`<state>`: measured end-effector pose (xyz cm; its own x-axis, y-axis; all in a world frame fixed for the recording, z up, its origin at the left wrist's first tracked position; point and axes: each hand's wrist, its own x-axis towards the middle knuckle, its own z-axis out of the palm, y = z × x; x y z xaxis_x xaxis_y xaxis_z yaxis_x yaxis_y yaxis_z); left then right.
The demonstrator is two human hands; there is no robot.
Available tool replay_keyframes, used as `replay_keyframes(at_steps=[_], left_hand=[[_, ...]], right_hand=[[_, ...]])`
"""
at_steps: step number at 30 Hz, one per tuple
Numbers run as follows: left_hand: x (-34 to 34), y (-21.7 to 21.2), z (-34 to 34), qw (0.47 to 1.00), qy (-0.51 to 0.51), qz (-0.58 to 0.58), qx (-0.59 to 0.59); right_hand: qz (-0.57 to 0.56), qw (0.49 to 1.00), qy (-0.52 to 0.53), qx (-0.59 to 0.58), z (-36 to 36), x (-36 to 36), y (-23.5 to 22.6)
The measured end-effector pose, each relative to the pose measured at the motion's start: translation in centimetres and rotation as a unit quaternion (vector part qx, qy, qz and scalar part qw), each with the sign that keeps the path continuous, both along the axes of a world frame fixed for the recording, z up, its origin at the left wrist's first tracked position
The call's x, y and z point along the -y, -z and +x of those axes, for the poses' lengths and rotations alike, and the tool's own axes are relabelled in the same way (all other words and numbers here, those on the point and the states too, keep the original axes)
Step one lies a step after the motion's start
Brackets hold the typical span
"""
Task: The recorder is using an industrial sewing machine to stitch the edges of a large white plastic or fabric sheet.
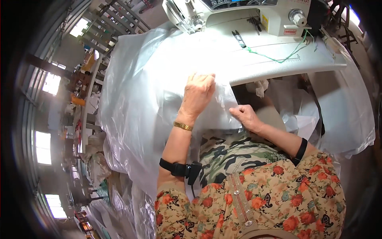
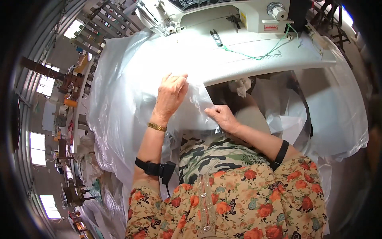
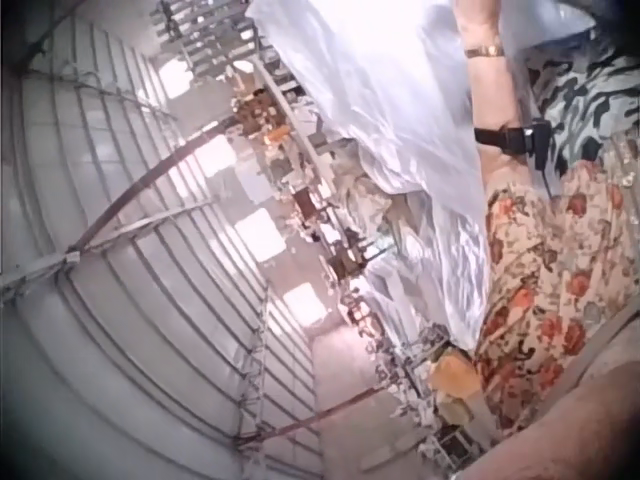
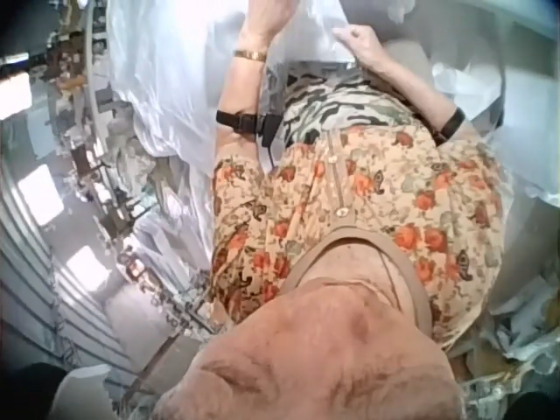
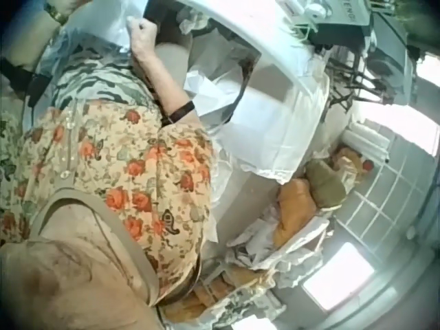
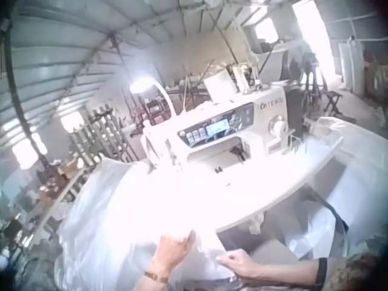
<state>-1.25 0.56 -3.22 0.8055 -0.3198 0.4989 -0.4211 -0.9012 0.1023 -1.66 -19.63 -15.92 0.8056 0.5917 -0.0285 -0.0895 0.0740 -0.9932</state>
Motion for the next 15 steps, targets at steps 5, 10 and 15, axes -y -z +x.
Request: replay_keyframes(at_steps=[5,10,15], left_hand=[[0.3,-0.3,-0.1,1.000,0.008,0.025,0.016],[0.5,0.0,-0.6,0.998,0.011,0.045,0.049],[0.9,1.1,-0.7,0.993,0.001,0.069,0.091]], right_hand=[[-0.037,0.997,-0.013,0.062,-2.0,0.4,-3.6],[-0.008,1.000,-0.001,0.019,-3.8,1.5,-6.5],[-0.057,0.988,0.003,0.142,-3.7,1.3,-7.9]])
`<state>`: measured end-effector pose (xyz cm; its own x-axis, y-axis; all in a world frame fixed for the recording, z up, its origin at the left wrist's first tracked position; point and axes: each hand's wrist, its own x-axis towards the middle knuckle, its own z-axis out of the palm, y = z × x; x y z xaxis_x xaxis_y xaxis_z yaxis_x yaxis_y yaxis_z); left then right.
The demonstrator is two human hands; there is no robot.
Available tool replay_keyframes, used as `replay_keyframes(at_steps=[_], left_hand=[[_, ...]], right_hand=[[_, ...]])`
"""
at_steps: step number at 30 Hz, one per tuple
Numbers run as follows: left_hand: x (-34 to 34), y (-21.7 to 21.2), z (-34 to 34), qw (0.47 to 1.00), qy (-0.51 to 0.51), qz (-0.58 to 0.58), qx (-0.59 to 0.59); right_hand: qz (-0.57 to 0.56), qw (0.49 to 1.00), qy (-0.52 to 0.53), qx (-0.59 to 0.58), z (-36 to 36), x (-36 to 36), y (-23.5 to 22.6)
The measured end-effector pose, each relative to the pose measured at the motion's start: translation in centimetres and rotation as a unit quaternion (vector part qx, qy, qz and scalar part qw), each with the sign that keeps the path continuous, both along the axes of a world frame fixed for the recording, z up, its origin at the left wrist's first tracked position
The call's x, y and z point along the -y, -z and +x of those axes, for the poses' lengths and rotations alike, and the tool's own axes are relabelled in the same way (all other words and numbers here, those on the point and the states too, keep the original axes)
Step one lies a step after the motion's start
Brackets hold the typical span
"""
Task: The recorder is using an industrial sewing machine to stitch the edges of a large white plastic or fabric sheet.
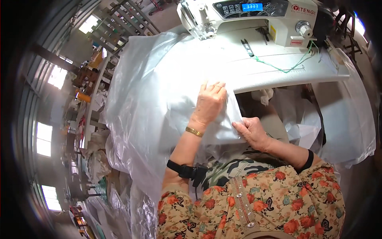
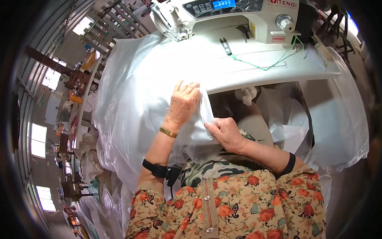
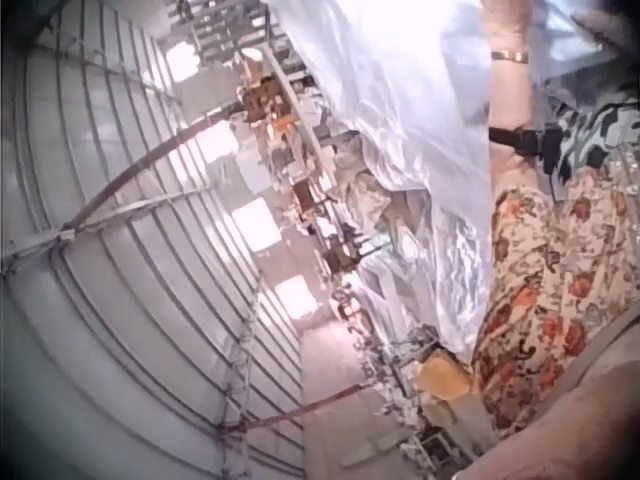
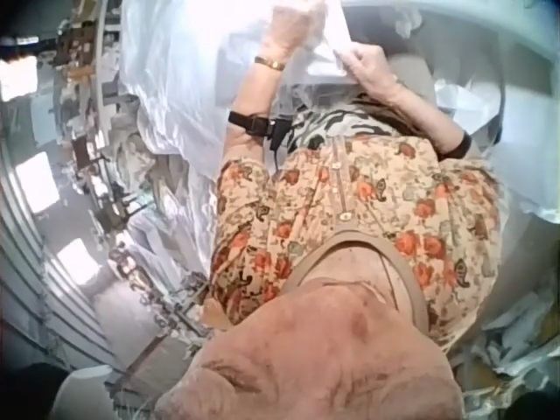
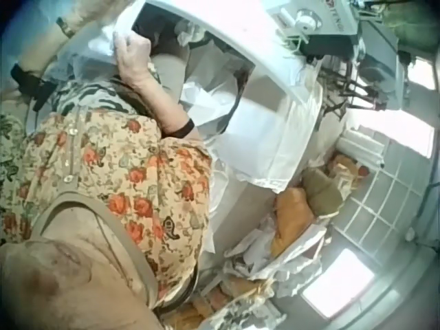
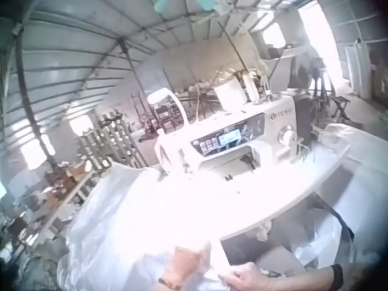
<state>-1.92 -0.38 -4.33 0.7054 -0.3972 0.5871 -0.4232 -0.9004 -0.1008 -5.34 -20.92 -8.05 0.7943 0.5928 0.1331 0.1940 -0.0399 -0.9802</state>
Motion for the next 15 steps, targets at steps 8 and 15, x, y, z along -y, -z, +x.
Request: replay_keyframes(at_steps=[8,15], left_hand=[[0.4,0.1,-1.5,0.996,-0.009,0.085,-0.032],[0.6,1.1,-2.4,0.998,-0.026,0.052,-0.025]], right_hand=[[-0.128,0.930,0.015,0.344,1.1,0.0,-1.0],[-0.347,0.856,-0.063,0.377,1.3,0.0,-1.1]])
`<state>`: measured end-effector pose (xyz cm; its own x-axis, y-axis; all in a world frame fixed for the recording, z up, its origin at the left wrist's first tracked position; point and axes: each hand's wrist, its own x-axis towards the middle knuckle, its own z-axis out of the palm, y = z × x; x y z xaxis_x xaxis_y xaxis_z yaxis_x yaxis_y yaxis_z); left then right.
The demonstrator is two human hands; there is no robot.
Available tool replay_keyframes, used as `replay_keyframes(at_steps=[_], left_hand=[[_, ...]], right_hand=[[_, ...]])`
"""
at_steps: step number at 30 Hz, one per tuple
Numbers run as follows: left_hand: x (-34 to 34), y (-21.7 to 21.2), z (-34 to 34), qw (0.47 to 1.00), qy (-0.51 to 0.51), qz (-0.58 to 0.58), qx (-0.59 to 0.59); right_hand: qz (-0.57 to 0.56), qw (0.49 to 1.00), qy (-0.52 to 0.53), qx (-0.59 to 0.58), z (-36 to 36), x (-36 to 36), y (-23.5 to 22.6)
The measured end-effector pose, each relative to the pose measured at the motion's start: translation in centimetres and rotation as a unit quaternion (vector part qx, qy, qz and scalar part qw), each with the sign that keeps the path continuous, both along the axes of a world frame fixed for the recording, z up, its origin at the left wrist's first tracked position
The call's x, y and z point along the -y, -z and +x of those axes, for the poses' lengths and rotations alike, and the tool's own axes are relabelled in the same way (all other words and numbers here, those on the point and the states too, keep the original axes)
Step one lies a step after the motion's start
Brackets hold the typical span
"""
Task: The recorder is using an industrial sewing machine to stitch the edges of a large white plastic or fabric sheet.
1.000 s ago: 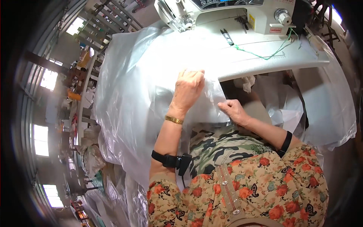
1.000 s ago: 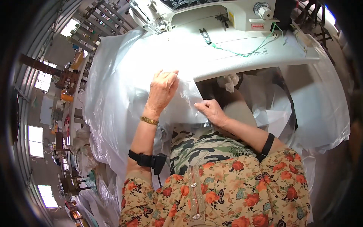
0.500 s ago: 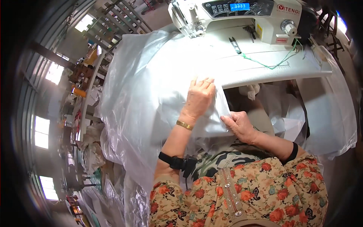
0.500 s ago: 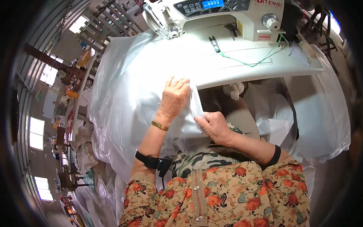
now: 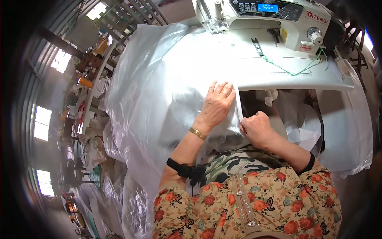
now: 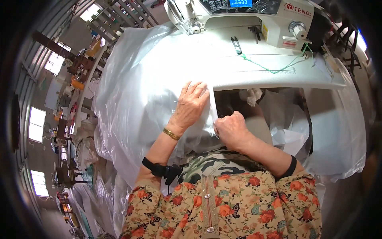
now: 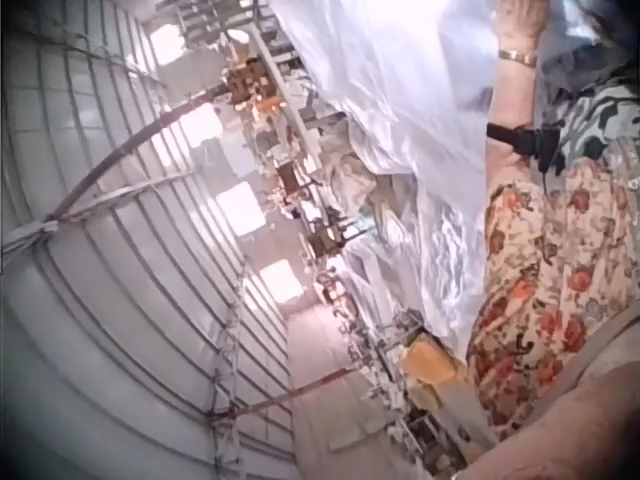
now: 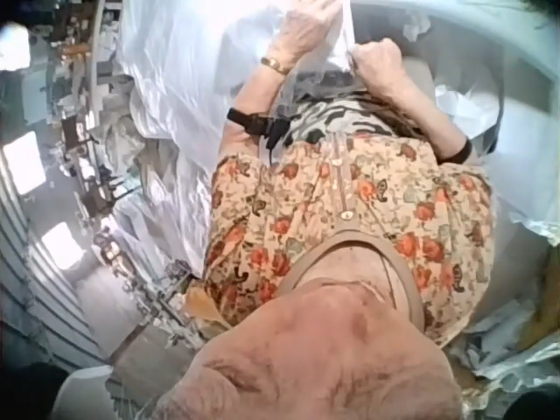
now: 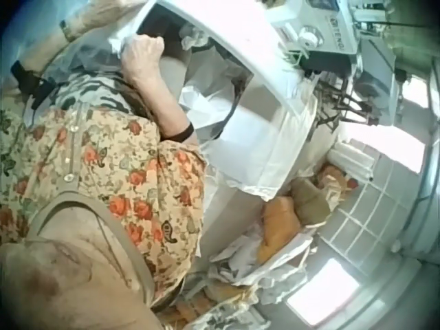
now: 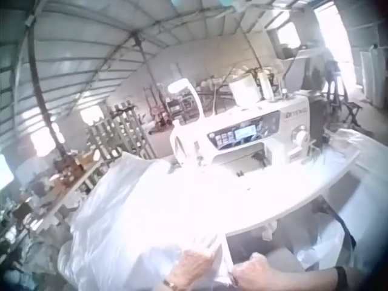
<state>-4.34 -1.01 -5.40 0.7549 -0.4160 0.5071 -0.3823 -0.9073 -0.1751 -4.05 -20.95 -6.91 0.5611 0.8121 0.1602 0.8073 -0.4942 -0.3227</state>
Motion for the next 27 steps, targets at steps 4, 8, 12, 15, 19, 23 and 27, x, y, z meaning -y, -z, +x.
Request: replay_keyframes(at_steps=[4,8,12,15,19,23,27], left_hand=[[0.5,0.7,-0.3,0.999,-0.023,-0.037,-0.001],[1.0,0.7,-0.8,0.996,-0.034,-0.080,0.030],[2.8,-0.1,-3.3,0.979,-0.024,-0.188,0.076],[3.8,1.3,-7.0,0.945,-0.095,-0.267,-0.161],[2.8,4.3,-9.8,0.813,-0.102,-0.422,-0.388],[3.5,6.3,-12.0,0.717,-0.087,-0.468,-0.509],[4.7,7.2,-12.6,0.603,0.020,-0.581,-0.547]], right_hand=[[-0.064,0.997,0.023,0.042,-0.1,-0.5,1.4],[-0.090,0.995,0.017,0.041,0.2,-1.1,1.4],[-0.095,0.993,0.009,0.077,0.4,-1.3,2.2],[-0.110,0.988,-0.020,0.111,-0.2,-1.4,1.6],[-0.157,0.972,-0.077,0.159,-0.6,-0.8,1.6],[-0.129,0.978,-0.069,0.146,-1.4,-0.6,0.1],[-0.092,0.990,-0.065,0.088,-2.0,-0.2,-1.7]])
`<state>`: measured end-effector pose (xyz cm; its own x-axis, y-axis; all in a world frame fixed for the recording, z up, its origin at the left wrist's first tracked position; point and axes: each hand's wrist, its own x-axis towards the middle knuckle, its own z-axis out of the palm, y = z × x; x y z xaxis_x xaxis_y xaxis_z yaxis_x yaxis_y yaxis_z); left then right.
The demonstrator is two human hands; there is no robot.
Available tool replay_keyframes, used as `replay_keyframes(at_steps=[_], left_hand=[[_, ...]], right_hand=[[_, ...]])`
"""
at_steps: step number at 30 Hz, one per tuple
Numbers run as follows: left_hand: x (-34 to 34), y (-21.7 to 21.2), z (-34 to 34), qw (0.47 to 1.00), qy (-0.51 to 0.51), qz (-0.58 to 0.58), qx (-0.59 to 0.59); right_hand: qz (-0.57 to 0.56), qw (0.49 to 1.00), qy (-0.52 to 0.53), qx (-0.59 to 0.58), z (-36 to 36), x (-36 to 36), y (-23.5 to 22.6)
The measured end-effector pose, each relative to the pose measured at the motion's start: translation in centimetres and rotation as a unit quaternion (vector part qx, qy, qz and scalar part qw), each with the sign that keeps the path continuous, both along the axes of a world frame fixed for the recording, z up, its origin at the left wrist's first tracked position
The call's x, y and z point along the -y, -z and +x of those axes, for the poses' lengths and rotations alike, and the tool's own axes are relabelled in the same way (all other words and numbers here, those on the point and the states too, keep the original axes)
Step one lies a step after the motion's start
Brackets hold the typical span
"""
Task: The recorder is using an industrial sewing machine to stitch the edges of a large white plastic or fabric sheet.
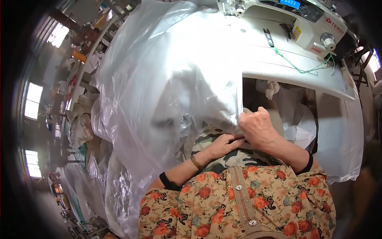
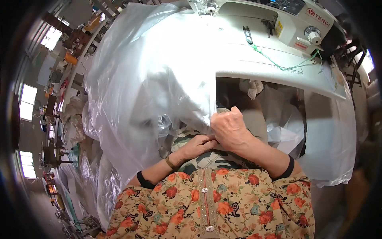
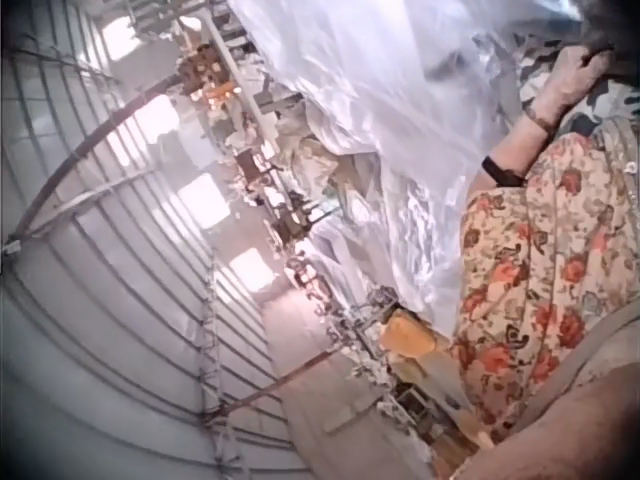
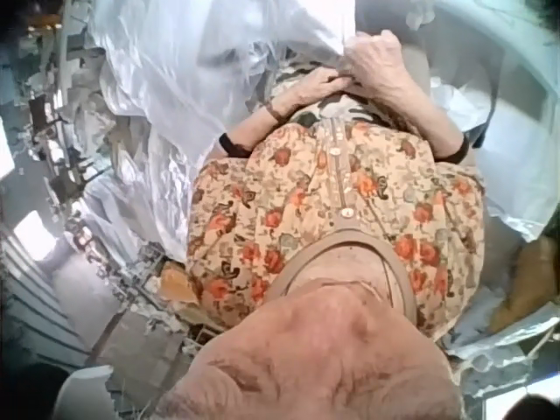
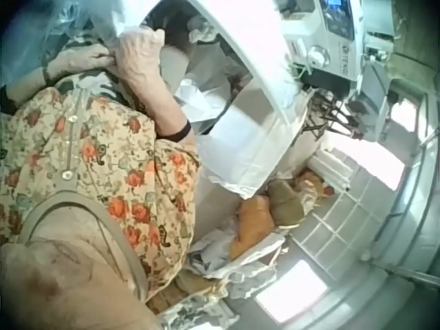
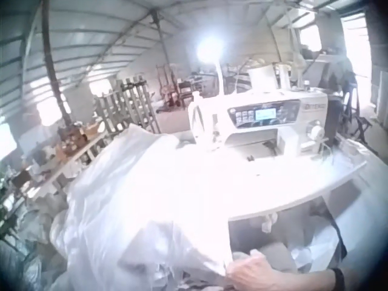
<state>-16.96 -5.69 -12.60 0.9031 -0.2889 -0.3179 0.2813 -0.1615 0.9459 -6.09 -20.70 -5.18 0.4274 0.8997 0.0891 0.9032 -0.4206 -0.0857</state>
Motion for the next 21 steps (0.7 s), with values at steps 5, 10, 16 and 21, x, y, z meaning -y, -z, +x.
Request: replay_keyframes(at_steps=[5,10,16,21], left_hand=[[0.6,1.1,0.0,0.976,-0.033,-0.212,-0.039],[1.3,1.6,0.2,0.741,-0.218,-0.626,-0.107],[2.4,-0.1,1.5,0.747,-0.418,-0.515,-0.042],[1.9,-0.7,2.0,0.762,-0.429,-0.464,-0.142]], right_hand=[[0.060,0.998,0.014,-0.020,-0.7,-0.3,-0.6],[0.091,0.995,0.034,-0.027,-1.1,-0.5,0.4],[0.023,0.998,-0.004,0.057,-1.4,-1.0,0.3],[-0.011,0.994,-0.051,0.091,-2.3,-1.1,0.4]])
